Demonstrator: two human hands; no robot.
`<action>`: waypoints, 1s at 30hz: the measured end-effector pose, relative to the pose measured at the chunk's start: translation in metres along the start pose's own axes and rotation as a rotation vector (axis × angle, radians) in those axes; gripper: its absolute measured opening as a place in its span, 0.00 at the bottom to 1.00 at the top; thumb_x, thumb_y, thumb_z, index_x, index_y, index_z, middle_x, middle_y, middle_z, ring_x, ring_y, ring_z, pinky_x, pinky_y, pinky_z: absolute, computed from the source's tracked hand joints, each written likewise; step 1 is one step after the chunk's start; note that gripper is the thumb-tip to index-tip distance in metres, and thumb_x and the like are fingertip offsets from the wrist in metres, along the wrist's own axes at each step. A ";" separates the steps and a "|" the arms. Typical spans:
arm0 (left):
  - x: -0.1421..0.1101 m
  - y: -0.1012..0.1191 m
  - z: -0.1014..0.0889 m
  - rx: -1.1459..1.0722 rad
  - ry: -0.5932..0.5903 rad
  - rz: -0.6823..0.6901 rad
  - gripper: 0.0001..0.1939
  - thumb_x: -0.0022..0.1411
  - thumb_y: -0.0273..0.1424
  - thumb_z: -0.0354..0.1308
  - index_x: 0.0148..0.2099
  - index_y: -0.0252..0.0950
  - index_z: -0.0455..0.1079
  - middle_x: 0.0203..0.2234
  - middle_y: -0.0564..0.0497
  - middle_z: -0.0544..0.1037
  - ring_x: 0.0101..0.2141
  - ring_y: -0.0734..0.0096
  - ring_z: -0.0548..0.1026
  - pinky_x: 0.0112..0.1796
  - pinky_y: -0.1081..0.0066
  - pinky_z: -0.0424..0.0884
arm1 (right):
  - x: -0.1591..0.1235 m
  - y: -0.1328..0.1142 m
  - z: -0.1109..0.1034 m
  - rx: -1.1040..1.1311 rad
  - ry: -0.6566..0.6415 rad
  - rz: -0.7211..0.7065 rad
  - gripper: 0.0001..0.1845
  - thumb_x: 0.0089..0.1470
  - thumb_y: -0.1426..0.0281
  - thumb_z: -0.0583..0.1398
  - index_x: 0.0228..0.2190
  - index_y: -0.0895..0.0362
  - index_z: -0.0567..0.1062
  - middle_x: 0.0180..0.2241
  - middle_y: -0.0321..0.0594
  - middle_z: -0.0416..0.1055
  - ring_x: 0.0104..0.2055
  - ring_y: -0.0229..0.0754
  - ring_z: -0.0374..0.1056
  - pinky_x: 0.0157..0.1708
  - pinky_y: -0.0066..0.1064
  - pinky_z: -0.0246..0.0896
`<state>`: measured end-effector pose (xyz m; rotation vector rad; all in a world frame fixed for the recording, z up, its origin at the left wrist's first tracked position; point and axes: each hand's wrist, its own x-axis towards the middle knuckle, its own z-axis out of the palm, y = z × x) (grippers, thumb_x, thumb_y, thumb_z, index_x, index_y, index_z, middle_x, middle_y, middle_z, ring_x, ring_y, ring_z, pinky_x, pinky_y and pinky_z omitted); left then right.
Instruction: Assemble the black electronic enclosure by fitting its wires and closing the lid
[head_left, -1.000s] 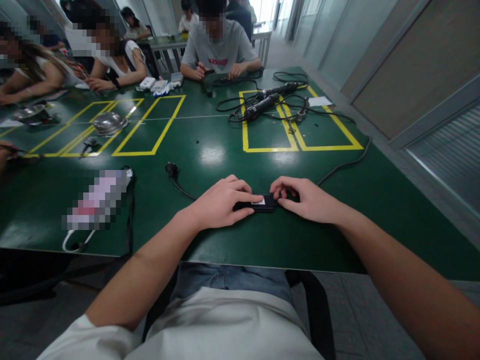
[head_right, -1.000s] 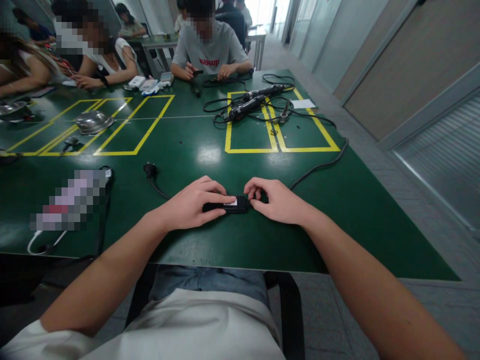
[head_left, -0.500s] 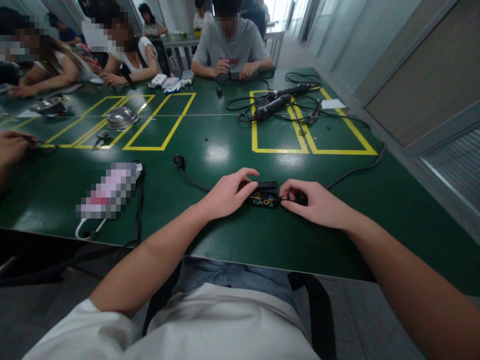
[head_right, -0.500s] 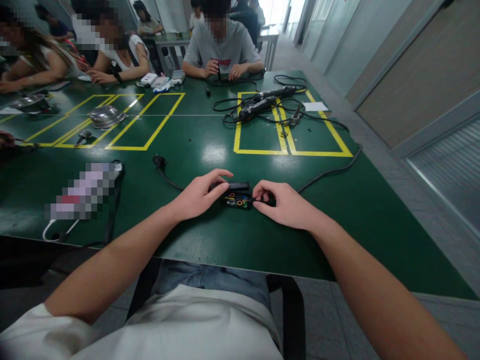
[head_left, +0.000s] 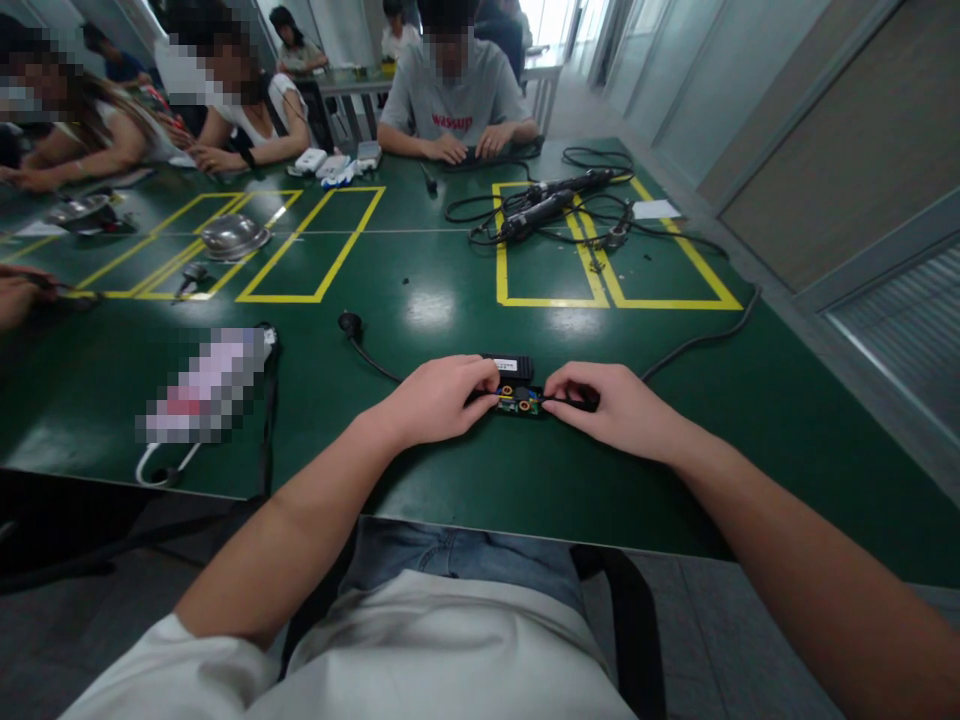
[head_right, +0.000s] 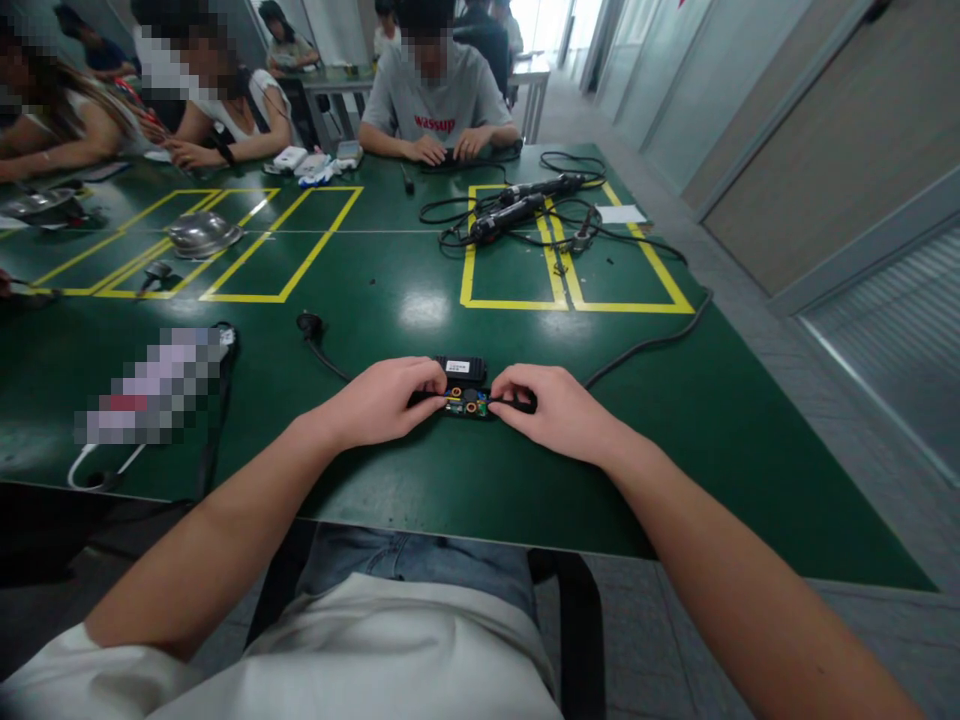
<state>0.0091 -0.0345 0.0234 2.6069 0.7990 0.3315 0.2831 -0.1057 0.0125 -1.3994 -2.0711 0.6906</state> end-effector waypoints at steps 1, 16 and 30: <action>0.000 -0.001 0.000 -0.004 -0.007 -0.005 0.03 0.74 0.30 0.62 0.44 0.37 0.74 0.36 0.49 0.79 0.36 0.62 0.77 0.41 0.64 0.72 | 0.000 0.000 0.000 -0.003 0.000 -0.002 0.05 0.60 0.64 0.66 0.35 0.51 0.81 0.29 0.38 0.77 0.31 0.44 0.70 0.34 0.36 0.65; -0.002 -0.002 -0.008 -0.190 0.123 0.054 0.06 0.71 0.25 0.62 0.38 0.35 0.79 0.36 0.50 0.78 0.35 0.69 0.77 0.40 0.68 0.71 | -0.003 0.004 -0.005 0.058 0.032 -0.066 0.10 0.64 0.62 0.65 0.34 0.53 0.84 0.30 0.40 0.79 0.28 0.42 0.70 0.30 0.35 0.64; 0.012 -0.017 0.009 -0.045 0.173 -0.027 0.16 0.77 0.28 0.60 0.61 0.40 0.82 0.64 0.41 0.80 0.63 0.50 0.77 0.66 0.46 0.70 | 0.000 0.004 -0.005 0.035 0.011 -0.011 0.08 0.60 0.62 0.66 0.32 0.52 0.82 0.29 0.39 0.79 0.30 0.44 0.72 0.34 0.37 0.69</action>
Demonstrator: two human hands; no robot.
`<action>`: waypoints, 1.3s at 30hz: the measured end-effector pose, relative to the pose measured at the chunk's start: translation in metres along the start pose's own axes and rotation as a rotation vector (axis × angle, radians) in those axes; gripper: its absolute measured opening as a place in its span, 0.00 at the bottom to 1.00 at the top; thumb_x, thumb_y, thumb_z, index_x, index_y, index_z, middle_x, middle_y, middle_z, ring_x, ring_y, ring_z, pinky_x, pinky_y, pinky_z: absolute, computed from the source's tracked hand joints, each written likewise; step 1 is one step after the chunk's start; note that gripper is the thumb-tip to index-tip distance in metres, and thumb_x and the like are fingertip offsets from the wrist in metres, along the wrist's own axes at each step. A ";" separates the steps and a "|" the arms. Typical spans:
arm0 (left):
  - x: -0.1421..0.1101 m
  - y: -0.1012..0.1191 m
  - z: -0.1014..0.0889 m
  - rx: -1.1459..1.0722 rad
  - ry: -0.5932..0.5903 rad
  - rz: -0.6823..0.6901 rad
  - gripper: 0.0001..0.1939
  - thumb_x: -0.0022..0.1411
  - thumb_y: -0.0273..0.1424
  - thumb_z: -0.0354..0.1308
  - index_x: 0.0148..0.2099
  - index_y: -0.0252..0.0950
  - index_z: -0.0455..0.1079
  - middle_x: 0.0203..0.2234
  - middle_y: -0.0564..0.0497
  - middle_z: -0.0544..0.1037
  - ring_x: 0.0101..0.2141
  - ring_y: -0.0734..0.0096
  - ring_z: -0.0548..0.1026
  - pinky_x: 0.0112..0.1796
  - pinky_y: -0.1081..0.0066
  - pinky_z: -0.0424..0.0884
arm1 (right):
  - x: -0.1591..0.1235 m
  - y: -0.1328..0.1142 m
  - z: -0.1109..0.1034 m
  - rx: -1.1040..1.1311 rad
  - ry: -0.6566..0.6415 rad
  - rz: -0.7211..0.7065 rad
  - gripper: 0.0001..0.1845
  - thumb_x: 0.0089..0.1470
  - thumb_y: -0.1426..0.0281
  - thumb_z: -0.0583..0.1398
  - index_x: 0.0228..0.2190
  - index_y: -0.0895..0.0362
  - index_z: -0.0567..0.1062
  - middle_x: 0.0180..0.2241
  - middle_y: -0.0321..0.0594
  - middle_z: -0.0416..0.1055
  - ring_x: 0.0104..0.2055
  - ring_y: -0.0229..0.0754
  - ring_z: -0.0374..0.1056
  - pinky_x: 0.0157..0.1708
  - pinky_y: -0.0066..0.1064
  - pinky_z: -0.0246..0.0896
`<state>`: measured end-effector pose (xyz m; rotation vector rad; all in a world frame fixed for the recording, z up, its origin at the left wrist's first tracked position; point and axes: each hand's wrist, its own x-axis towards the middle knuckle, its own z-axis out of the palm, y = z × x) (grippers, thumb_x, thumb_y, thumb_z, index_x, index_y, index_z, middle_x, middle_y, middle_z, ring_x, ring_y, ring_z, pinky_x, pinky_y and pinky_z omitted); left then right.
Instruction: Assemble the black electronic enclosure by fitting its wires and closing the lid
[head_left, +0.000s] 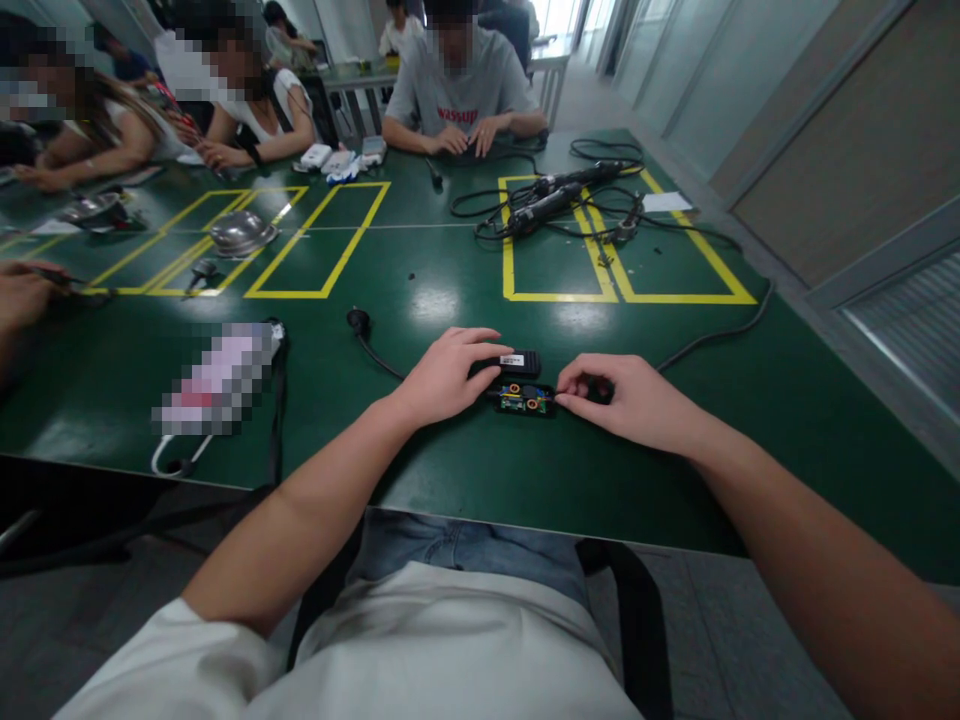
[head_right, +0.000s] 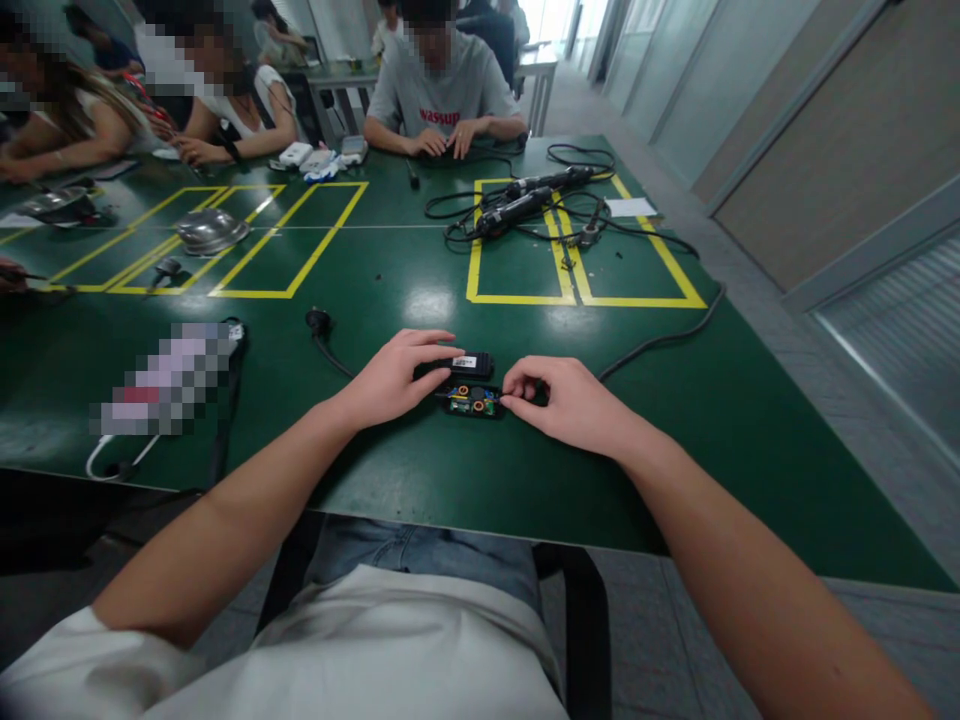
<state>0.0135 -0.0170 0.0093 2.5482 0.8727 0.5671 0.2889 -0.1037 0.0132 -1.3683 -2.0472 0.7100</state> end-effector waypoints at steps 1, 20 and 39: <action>0.002 -0.001 0.002 0.005 -0.019 -0.026 0.17 0.76 0.28 0.61 0.62 0.40 0.82 0.62 0.42 0.82 0.61 0.50 0.78 0.65 0.46 0.71 | 0.000 0.000 0.000 -0.005 0.002 -0.001 0.08 0.60 0.62 0.65 0.33 0.52 0.81 0.29 0.39 0.78 0.30 0.45 0.72 0.34 0.37 0.69; -0.007 0.002 -0.005 -0.090 -0.150 0.223 0.18 0.75 0.35 0.67 0.63 0.45 0.83 0.52 0.43 0.83 0.51 0.56 0.80 0.58 0.55 0.73 | -0.002 0.000 0.001 0.111 -0.018 0.021 0.15 0.55 0.67 0.64 0.46 0.50 0.73 0.32 0.36 0.79 0.33 0.46 0.72 0.37 0.38 0.69; -0.010 0.012 -0.014 -0.103 -0.183 0.153 0.18 0.72 0.31 0.67 0.62 0.43 0.84 0.50 0.44 0.83 0.51 0.56 0.80 0.58 0.55 0.74 | 0.000 -0.003 0.001 0.060 -0.036 0.035 0.12 0.55 0.68 0.65 0.43 0.50 0.76 0.32 0.37 0.78 0.33 0.46 0.71 0.37 0.38 0.70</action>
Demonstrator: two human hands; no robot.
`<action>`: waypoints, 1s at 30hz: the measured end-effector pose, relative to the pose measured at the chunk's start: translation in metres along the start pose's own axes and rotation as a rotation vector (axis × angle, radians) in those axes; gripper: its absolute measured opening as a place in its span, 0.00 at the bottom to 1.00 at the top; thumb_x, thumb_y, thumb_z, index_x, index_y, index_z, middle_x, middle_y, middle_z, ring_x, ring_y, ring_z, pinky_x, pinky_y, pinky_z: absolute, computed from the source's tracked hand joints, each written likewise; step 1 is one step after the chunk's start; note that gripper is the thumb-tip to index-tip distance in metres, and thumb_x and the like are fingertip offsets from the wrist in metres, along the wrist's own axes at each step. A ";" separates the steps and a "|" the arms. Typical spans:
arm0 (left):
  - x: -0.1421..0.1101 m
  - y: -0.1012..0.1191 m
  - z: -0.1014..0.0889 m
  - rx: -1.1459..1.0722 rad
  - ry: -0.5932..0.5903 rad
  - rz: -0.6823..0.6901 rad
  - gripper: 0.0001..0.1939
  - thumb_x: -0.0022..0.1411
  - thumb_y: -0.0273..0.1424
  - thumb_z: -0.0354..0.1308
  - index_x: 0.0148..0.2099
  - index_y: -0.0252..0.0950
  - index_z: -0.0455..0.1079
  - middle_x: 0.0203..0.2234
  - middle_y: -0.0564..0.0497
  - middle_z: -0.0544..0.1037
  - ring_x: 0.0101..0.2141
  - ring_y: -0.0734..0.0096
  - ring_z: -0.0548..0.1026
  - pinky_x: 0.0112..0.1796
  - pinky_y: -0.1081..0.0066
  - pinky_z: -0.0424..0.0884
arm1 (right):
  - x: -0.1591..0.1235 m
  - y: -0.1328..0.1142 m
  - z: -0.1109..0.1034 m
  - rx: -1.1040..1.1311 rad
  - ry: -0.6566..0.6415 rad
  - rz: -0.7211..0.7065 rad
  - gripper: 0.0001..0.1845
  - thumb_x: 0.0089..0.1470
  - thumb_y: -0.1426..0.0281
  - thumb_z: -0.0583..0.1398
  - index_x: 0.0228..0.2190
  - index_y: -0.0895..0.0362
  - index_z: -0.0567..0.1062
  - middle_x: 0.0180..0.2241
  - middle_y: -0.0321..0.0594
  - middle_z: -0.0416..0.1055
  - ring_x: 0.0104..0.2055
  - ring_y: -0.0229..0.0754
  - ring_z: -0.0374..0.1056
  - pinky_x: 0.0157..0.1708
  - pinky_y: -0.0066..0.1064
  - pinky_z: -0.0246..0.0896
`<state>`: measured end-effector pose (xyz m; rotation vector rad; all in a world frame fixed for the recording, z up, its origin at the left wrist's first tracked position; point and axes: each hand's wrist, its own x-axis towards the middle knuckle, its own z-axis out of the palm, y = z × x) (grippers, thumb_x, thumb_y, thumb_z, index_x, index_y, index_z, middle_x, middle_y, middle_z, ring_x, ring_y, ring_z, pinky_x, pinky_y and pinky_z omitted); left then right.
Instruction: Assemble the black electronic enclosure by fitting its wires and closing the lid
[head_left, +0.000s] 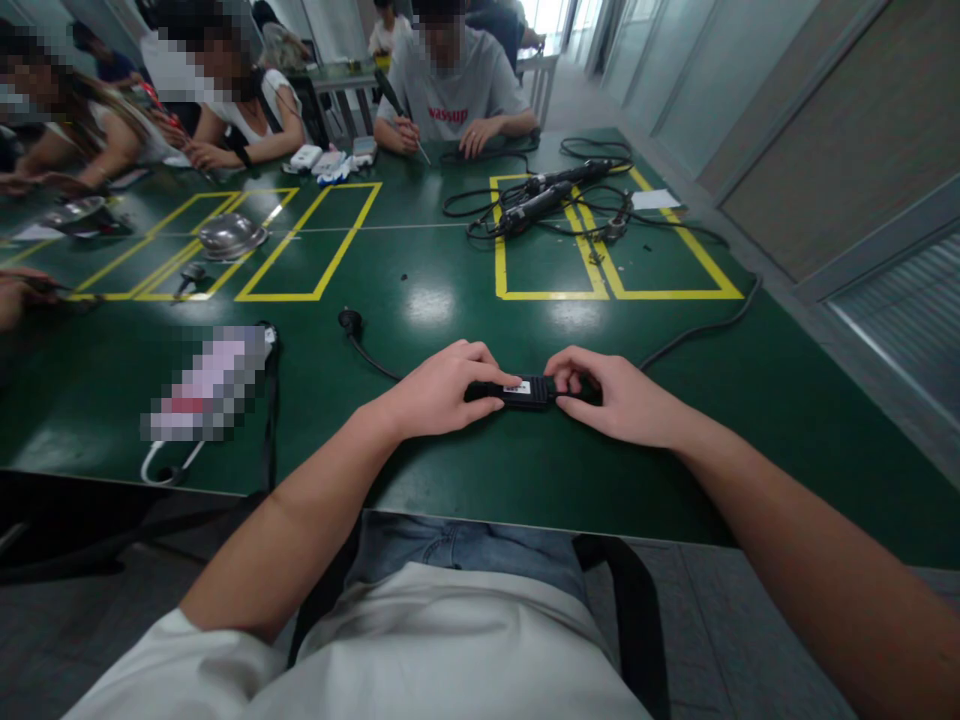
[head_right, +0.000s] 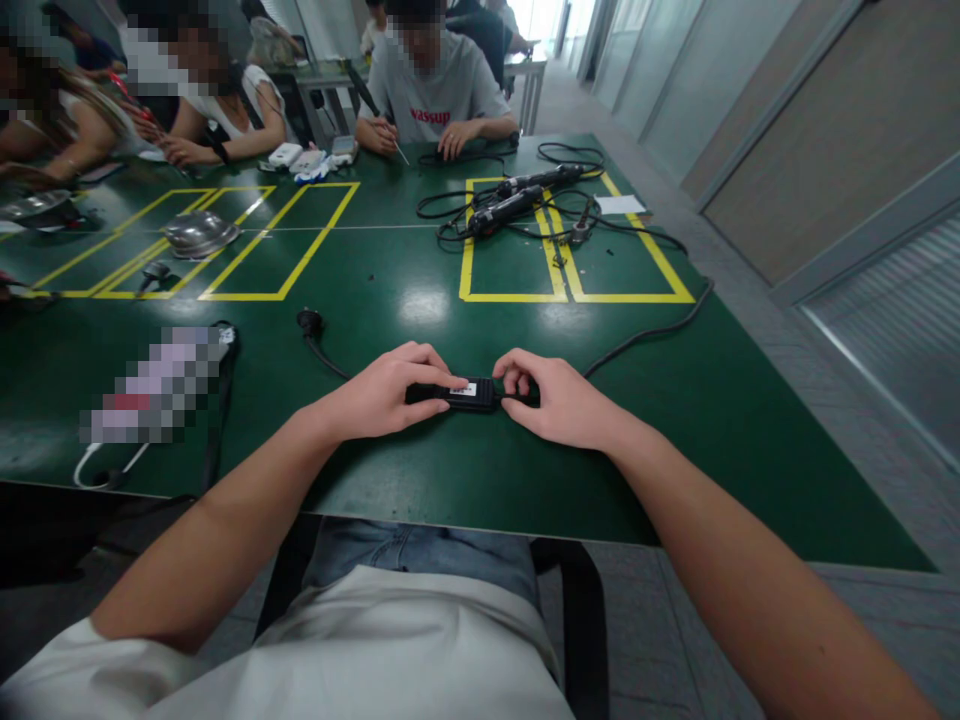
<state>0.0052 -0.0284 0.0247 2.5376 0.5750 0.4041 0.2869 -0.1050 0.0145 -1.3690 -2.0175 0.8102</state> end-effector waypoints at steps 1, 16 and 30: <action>0.000 0.001 0.000 0.007 0.001 -0.007 0.17 0.72 0.32 0.67 0.61 0.43 0.84 0.50 0.44 0.83 0.51 0.56 0.80 0.58 0.55 0.74 | 0.000 0.000 0.000 -0.005 0.000 0.001 0.12 0.55 0.68 0.65 0.42 0.50 0.76 0.32 0.37 0.77 0.33 0.46 0.71 0.37 0.38 0.70; 0.008 -0.018 0.007 0.113 0.203 -0.249 0.05 0.72 0.32 0.66 0.47 0.38 0.77 0.43 0.46 0.84 0.47 0.55 0.79 0.52 0.54 0.76 | 0.001 0.003 0.007 -0.037 0.043 -0.041 0.09 0.60 0.62 0.65 0.40 0.50 0.74 0.31 0.37 0.76 0.32 0.45 0.70 0.35 0.37 0.67; -0.001 -0.001 -0.005 -0.066 0.028 -0.154 0.04 0.69 0.27 0.65 0.38 0.37 0.75 0.28 0.55 0.78 0.28 0.71 0.75 0.36 0.70 0.69 | 0.002 -0.002 0.010 -0.136 0.035 -0.075 0.03 0.61 0.65 0.64 0.35 0.51 0.78 0.30 0.38 0.76 0.30 0.43 0.69 0.34 0.35 0.65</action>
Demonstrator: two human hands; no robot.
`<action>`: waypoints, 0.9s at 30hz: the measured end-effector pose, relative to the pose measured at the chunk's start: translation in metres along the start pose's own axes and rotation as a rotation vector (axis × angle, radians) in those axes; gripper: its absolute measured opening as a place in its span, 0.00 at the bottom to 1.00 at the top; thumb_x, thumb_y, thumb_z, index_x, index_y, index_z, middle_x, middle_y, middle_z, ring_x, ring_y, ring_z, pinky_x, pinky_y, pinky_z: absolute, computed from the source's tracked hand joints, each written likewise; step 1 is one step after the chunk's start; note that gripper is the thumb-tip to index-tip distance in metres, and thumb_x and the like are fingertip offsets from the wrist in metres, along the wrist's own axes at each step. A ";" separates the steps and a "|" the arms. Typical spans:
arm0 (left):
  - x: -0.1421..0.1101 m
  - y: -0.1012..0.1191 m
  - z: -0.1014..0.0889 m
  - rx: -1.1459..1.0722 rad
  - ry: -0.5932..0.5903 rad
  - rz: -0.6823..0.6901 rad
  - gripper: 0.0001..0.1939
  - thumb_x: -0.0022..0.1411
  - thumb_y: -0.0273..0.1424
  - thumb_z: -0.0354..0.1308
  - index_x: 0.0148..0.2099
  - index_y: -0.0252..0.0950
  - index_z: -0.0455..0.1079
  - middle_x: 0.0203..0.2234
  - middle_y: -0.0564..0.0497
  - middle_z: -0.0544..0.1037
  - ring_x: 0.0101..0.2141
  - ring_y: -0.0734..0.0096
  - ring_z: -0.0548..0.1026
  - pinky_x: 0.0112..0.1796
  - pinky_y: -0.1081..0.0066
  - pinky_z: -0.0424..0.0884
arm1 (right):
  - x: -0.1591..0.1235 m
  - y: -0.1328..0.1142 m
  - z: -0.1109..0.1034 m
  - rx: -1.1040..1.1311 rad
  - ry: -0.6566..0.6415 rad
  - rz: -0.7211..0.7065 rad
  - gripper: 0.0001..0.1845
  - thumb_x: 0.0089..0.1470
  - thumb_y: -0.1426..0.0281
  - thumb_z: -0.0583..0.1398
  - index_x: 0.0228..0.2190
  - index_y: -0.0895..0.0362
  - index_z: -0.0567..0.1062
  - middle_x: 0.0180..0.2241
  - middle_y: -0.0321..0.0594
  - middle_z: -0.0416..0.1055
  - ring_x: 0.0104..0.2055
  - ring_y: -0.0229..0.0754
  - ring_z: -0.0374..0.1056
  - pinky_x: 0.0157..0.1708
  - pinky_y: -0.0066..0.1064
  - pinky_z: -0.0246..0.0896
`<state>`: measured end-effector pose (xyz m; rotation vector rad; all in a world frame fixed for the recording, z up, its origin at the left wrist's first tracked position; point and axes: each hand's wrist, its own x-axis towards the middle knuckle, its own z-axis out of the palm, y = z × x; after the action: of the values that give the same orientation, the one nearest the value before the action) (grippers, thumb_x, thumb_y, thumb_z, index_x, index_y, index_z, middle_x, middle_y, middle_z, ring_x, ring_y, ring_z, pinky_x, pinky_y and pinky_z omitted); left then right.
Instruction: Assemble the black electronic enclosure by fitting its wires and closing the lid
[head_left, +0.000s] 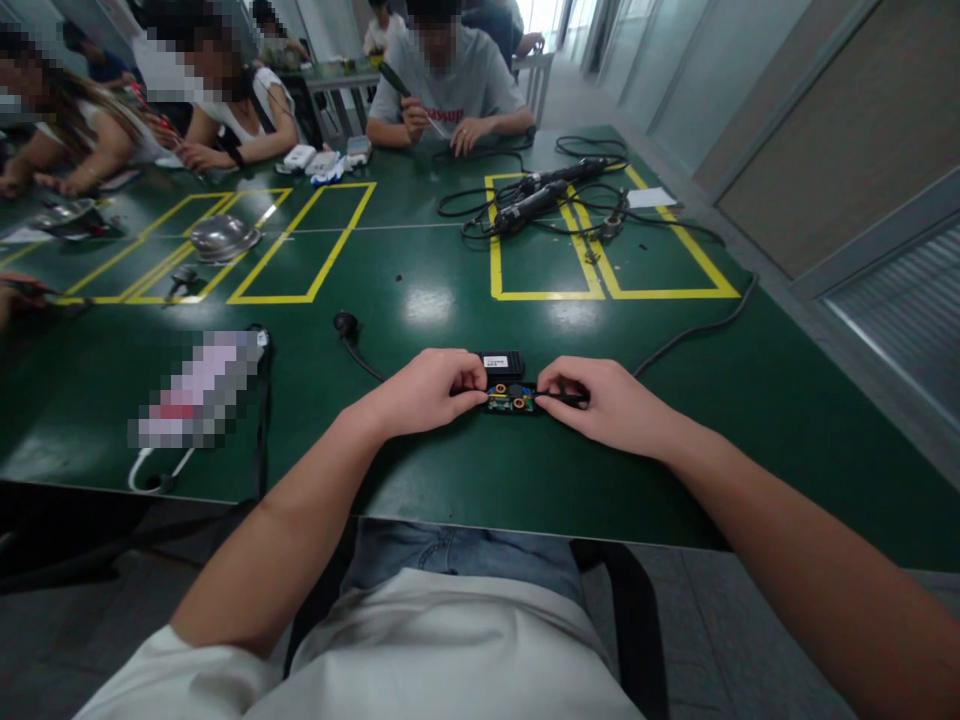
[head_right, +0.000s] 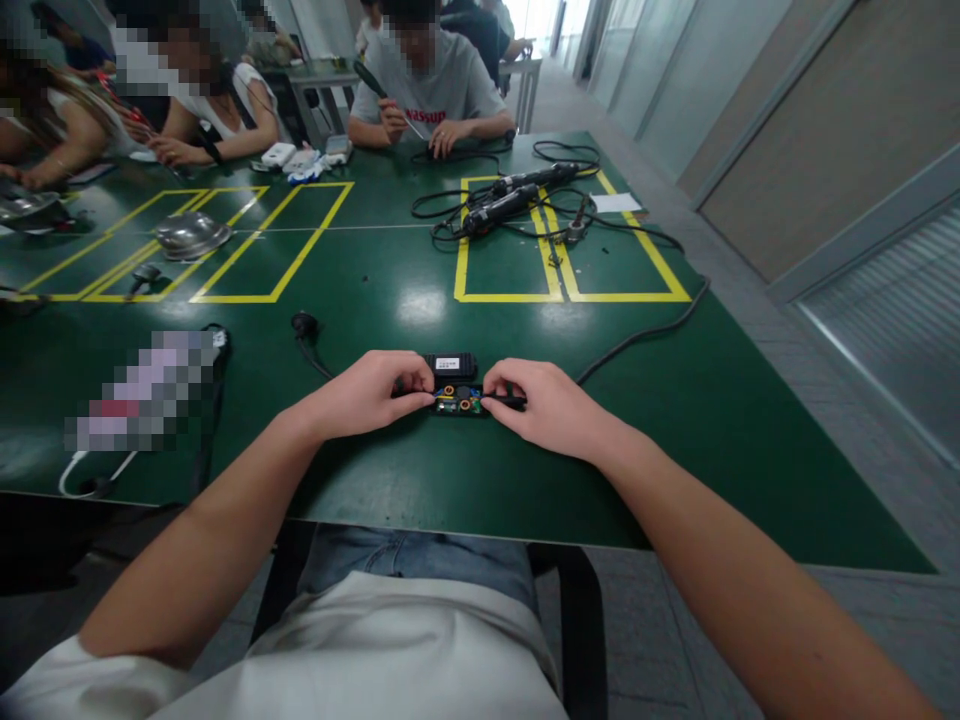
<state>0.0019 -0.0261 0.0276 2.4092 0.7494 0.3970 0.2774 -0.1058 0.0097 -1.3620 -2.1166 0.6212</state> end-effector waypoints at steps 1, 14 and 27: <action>0.000 0.000 0.000 -0.011 -0.003 -0.006 0.04 0.69 0.27 0.66 0.38 0.37 0.75 0.28 0.55 0.78 0.28 0.71 0.74 0.36 0.70 0.69 | 0.000 -0.001 0.000 0.003 0.003 -0.001 0.03 0.61 0.65 0.64 0.35 0.51 0.77 0.31 0.38 0.76 0.30 0.44 0.69 0.34 0.36 0.65; -0.002 -0.005 -0.005 -0.029 0.032 0.058 0.05 0.68 0.26 0.64 0.38 0.37 0.79 0.32 0.52 0.81 0.32 0.69 0.78 0.37 0.69 0.72 | -0.004 0.003 -0.008 0.091 0.006 0.008 0.07 0.62 0.64 0.64 0.34 0.52 0.80 0.31 0.39 0.78 0.28 0.42 0.68 0.31 0.35 0.62; 0.011 -0.015 0.011 0.200 0.128 -0.043 0.17 0.75 0.29 0.60 0.61 0.42 0.83 0.61 0.43 0.83 0.59 0.50 0.79 0.63 0.45 0.73 | -0.002 0.005 -0.009 0.056 -0.003 0.016 0.05 0.60 0.65 0.63 0.33 0.51 0.79 0.32 0.40 0.79 0.33 0.47 0.72 0.37 0.40 0.68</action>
<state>0.0091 -0.0149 0.0108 2.5664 0.9351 0.4826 0.2867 -0.1047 0.0128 -1.3488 -2.0770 0.6844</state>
